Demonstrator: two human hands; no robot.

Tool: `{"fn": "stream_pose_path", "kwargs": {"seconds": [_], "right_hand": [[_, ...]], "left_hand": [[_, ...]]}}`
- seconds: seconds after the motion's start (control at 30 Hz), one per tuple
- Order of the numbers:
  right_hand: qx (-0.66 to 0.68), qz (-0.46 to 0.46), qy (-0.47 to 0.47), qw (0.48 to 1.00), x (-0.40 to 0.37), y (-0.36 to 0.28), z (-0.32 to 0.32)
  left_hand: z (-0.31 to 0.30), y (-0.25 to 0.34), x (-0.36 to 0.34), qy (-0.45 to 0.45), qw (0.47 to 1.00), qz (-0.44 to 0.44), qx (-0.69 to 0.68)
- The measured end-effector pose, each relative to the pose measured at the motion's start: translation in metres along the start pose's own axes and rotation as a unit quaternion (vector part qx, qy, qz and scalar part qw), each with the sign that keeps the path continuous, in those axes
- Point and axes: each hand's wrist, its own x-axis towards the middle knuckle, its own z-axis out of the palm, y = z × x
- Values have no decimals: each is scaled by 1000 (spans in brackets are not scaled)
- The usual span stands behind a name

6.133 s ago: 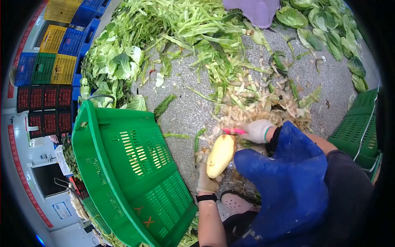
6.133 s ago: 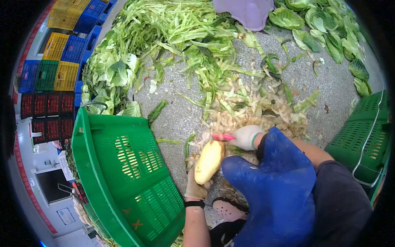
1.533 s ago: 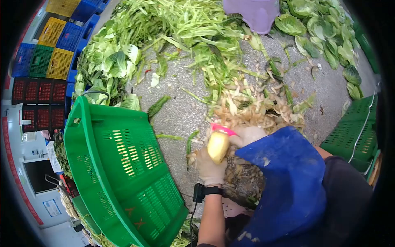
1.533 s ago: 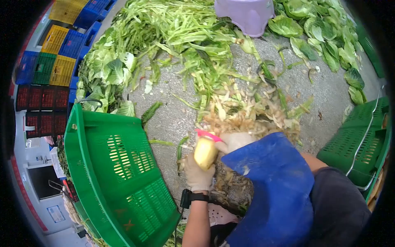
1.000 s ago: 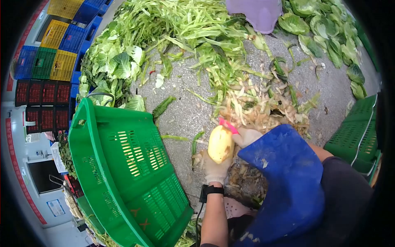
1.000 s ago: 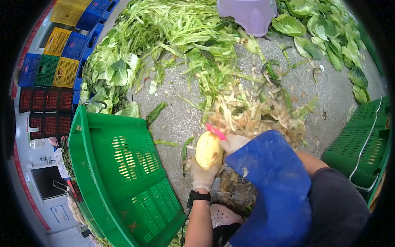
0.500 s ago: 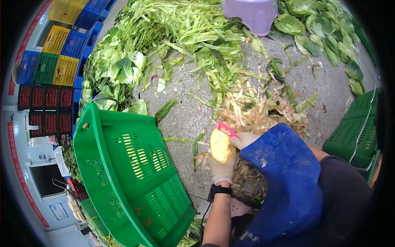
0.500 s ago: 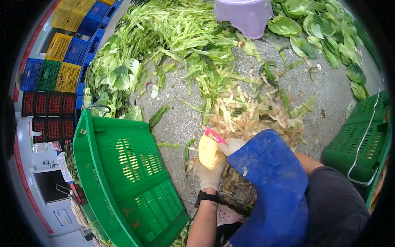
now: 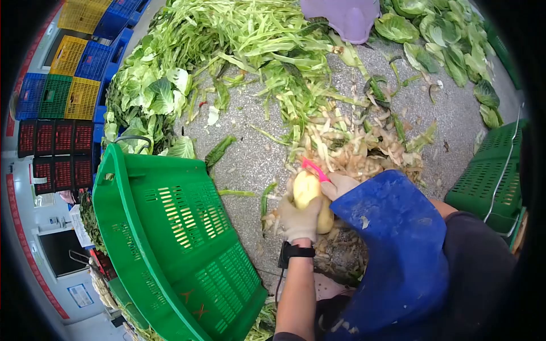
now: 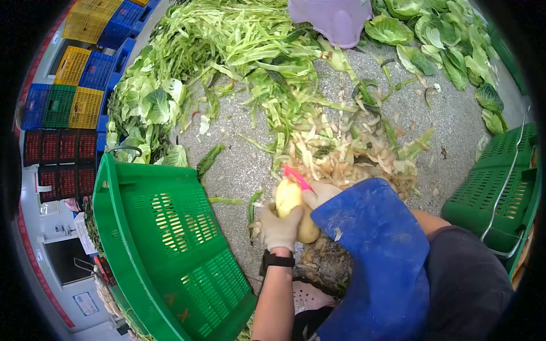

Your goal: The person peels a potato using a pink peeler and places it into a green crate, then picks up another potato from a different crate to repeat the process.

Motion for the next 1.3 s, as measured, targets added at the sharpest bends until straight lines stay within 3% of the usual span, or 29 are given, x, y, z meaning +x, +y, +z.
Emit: {"fn": "stream_pose_path", "kwargs": {"seconds": [0.03,0.1,0.2,0.27,0.33,0.4,0.53,0.6,0.8,0.87,0.93,1.0,1.03,1.07,1.13,1.17,1.27,1.3], "right_hand": [[-1,5,-2,1000,-4,-1,1],[-72,6,16,997,-4,-7,2],[-57,28,-1,998,-5,2,-7],[-59,25,3,998,-5,-7,-11],[-73,18,4,997,-4,-13,-17],[-82,26,-5,996,-12,-3,-11],[-17,-1,-59,998,-2,28,1],[-25,10,-14,1000,-16,10,-10],[-21,18,-3,1000,-23,2,-1],[-19,16,-4,1000,-21,4,-4],[-17,14,-9,1000,-20,5,-8],[-14,13,-13,1000,-17,9,-13],[-9,15,-11,1000,-17,12,-15],[-7,16,-10,1000,-20,12,-18],[0,15,-11,1000,-22,10,-22],[4,17,-13,1000,-24,10,-21],[13,15,-18,1000,-22,9,-19],[20,17,-21,999,-23,7,-17]], "left_hand": [[2,11,-2,-6,996,3,92],[5,20,-3,-24,995,-6,95],[9,13,-4,-64,995,8,69],[12,16,-15,-9,977,83,195],[15,26,-20,-19,978,40,204],[23,14,-23,19,967,84,241],[23,17,-23,9,974,74,216],[22,19,-26,8,974,74,214],[19,11,-23,-9,976,79,201],[19,4,-16,10,975,135,177],[9,7,-9,-24,978,107,180],[-7,-4,5,-140,984,62,90],[-19,-6,16,-239,970,-1,-38],[-29,-7,18,-236,971,-6,-41],[-38,-9,18,-105,987,0,124],[-38,-11,10,-71,988,47,128],[-20,30,-18,-143,963,27,229],[-3,21,-28,-45,951,54,301]]}}
